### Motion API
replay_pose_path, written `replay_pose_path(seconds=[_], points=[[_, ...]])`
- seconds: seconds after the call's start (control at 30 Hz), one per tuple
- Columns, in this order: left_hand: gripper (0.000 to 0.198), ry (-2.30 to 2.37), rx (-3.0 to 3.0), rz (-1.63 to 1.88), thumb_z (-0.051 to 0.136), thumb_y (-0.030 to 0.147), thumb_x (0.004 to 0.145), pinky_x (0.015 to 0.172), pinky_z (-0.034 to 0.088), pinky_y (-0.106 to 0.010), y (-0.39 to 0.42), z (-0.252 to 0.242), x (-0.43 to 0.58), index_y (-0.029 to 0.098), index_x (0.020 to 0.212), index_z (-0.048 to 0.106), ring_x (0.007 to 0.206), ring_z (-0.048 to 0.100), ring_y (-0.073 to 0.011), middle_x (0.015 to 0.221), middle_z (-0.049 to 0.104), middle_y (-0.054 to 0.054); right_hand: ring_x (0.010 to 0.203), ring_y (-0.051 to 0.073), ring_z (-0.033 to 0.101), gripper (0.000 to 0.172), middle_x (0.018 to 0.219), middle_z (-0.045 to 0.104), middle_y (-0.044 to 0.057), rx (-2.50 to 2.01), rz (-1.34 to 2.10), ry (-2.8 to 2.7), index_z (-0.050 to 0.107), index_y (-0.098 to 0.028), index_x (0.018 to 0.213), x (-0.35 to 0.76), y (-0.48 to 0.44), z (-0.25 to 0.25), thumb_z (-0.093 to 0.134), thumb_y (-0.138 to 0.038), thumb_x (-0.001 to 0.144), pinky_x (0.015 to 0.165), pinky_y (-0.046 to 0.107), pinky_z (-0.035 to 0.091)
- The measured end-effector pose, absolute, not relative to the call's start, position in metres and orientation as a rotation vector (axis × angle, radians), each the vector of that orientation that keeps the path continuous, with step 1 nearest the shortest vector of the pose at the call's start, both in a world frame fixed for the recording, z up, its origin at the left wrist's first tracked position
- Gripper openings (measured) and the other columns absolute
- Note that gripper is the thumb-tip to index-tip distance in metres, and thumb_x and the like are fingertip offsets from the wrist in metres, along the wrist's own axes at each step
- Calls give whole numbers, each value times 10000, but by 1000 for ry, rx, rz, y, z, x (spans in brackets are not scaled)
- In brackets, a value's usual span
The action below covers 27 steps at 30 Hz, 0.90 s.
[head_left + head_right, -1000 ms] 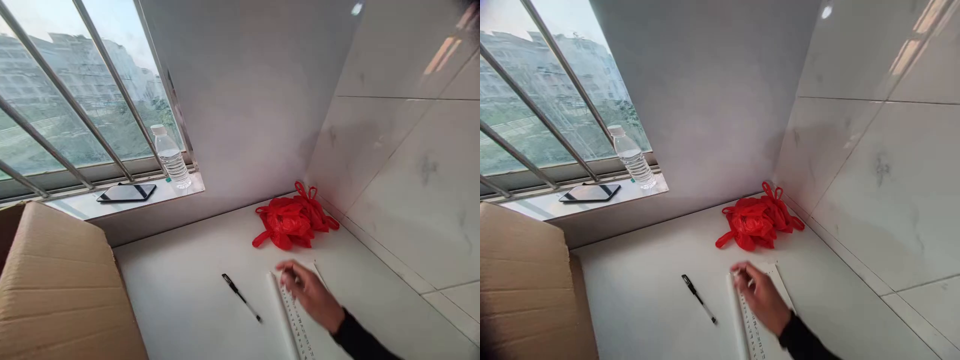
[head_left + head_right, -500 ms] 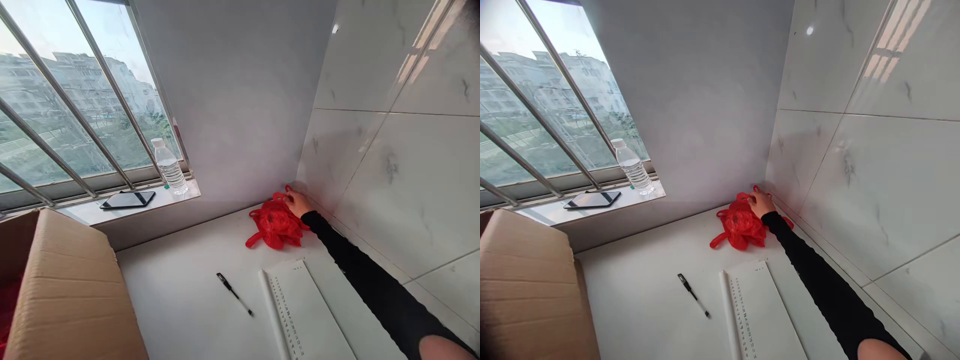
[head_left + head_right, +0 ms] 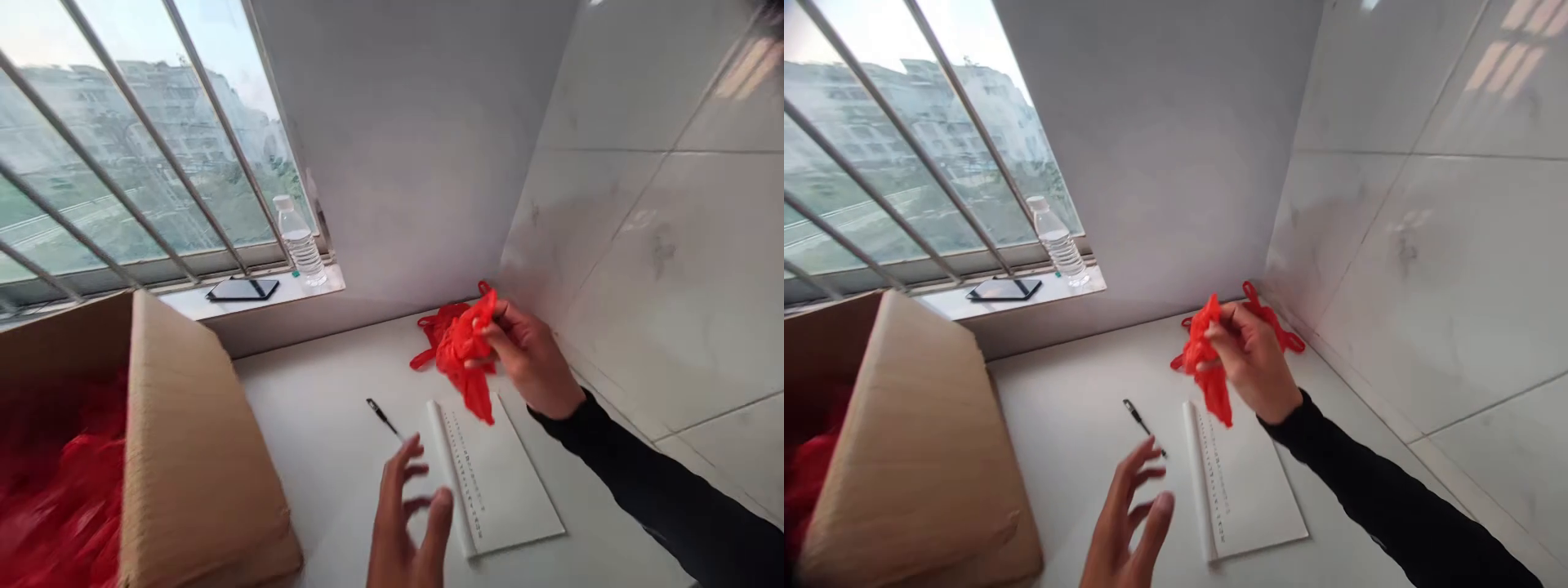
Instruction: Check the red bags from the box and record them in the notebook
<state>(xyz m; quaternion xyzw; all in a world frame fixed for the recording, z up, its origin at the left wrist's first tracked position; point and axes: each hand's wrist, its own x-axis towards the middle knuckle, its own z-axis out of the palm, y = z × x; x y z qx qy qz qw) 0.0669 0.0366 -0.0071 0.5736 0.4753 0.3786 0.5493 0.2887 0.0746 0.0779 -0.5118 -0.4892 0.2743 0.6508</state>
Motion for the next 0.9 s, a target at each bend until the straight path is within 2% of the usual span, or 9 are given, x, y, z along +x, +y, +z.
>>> replay_pose_path(seconds=[0.07,0.1,0.2,0.27,0.43,0.53,0.7,0.77,0.9], points=[[610,1076,1393,890,716,428,824,1013,474,-379,45,-12,76,330,1385,498,1272,513,-270,1440,514,-60,643,152,657,192,783,651,3,-1138,925,-1134,628,-200,941,258,56,68,623,-390,916,565,293,599],[535,1073,1375,891,700,366,841,1015,462,-367,48,-15,76,304,1344,531,1230,539,-255,1401,549,-61,660,160,670,203,812,669,14,-1135,1049,-1153,646,-197,965,246,49,63,620,-393,919,567,295,605],[244,1124,1233,849,574,292,903,816,524,-329,50,-30,59,218,1128,633,891,642,-199,1106,694,-63,846,184,695,250,1015,684,47,-1098,1266,-1158,633,-220,1112,226,34,42,593,-399,942,694,320,630],[251,1159,1115,814,529,346,928,690,524,-303,45,-39,43,191,1097,631,752,631,-173,1010,712,-65,981,196,674,254,1134,650,56,-1143,1220,-1160,581,-244,1184,220,27,24,550,-378,970,803,352,619],[416,1164,921,785,586,457,910,672,524,-282,28,-53,24,214,1241,528,719,642,-153,1045,713,-75,1115,247,583,279,1190,621,69,-1399,831,-1716,570,-253,1189,205,13,-21,590,-208,914,966,444,509],[427,1167,884,757,634,467,888,616,508,-262,23,-58,22,252,1219,470,671,635,-147,947,719,-42,1010,244,594,226,1071,660,58,-1464,692,-1892,601,-233,1090,201,13,-39,555,-129,895,911,451,491],[283,1180,957,723,663,451,877,568,465,-209,21,-67,7,213,846,513,597,546,-108,693,618,32,793,184,590,113,873,651,6,-1633,839,-1627,584,-237,904,212,19,-47,500,-165,930,755,352,497],[276,1172,1014,714,646,436,890,567,462,-206,22,-68,1,202,795,535,598,527,-106,686,593,31,857,196,590,115,939,655,20,-1628,826,-1650,589,-235,974,212,18,-47,503,-171,930,807,368,493],[198,1111,1167,662,622,389,906,683,513,-250,23,-67,-6,196,861,617,729,590,-151,799,635,0,1056,236,560,286,1140,644,52,-1503,756,-1852,563,-235,1195,201,16,-48,579,-186,914,958,432,434]])
